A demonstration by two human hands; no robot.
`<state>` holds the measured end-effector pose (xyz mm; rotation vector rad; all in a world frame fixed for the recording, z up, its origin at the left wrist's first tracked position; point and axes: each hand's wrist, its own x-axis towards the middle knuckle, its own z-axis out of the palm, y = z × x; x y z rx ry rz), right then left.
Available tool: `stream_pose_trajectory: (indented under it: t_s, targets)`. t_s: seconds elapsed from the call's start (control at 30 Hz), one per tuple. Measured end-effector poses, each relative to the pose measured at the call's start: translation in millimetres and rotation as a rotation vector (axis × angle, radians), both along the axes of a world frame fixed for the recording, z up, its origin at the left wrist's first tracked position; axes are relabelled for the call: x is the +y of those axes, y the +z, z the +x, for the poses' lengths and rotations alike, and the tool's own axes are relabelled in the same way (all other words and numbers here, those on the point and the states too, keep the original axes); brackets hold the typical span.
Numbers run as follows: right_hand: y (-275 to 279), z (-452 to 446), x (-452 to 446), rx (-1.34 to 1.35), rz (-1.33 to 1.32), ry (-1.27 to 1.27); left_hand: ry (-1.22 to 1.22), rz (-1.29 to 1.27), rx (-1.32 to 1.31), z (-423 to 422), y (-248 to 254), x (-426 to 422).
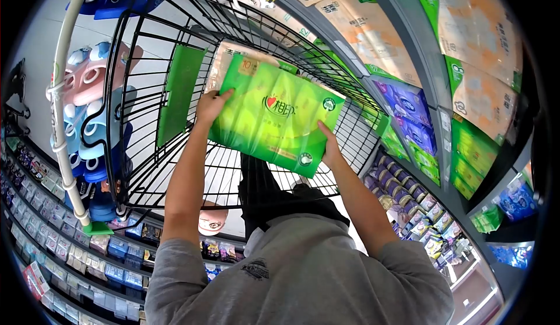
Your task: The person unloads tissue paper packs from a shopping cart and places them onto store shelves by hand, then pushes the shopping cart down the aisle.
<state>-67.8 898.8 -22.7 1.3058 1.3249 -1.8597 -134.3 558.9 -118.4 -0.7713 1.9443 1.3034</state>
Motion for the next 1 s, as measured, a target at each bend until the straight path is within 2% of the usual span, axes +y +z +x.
stream_pose_trajectory:
  t_s: [0.13, 0.23, 0.27, 0.3, 0.33, 0.37, 0.4, 0.43, 0.5, 0.57, 0.6, 0.67, 0.73, 0.87, 0.93, 1.0]
  targets:
    - [51, 15, 13, 0.099, 0.117, 0.105, -0.098, -0.028, 0.01, 15, 31, 28]
    - [98, 14, 18, 0.193, 0.271, 0.211, 0.044, 0.018, 0.072, 32, 26, 43]
    - [107, 16, 21, 0.212, 0.281, 0.182, 0.085, 0.056, 0.101, 35, 51, 47]
    - [118, 19, 28, 0.248, 0.347, 0.259, 0.045, 0.022, 0.125, 33, 76, 48]
    - [129, 21, 35, 0.279, 0.416, 0.335, 0.117, 0.085, 0.131, 34, 96, 52]
    - [158, 15, 39, 0.272, 0.439, 0.336, 0.167, 0.092, 0.179, 30, 138, 60]
    - [183, 14, 46, 0.288, 0.457, 0.288, 0.247, 0.165, 0.278, 34, 147, 60]
    - [206, 14, 56, 0.372, 0.419, 0.287, 0.11, 0.03, 0.306, 28, 196, 58]
    - [258, 18, 79, 0.531, 0.336, 0.286, 0.0, -0.06, 0.716, 35, 230, 49]
    - [298, 27, 112, 0.639, 0.277, 0.257, -0.091, -0.01, 1.109, 37, 272, 53]
    - [311, 33, 131, 0.73, 0.201, 0.272, 0.047, 0.221, 1.174, 34, 280, 72]
    - [319, 49, 165, 0.778, 0.268, 0.264, 0.233, 0.89, 0.734, 34, 291, 102]
    - [303, 63, 195, 0.763, 0.385, 0.16, 0.115, 0.564, 0.551, 42, 295, 147]
    - [295, 102, 297, 0.684, 0.255, -0.041, 0.024, 0.524, 0.534, 63, 340, 280]
    - [285, 128, 363, 0.71, 0.267, -0.029, -0.049, 0.531, 0.567, 83, 345, 342]
    - [285, 152, 430, 0.804, 0.392, 0.112, -0.069, 0.521, 0.573, 94, 358, 415]
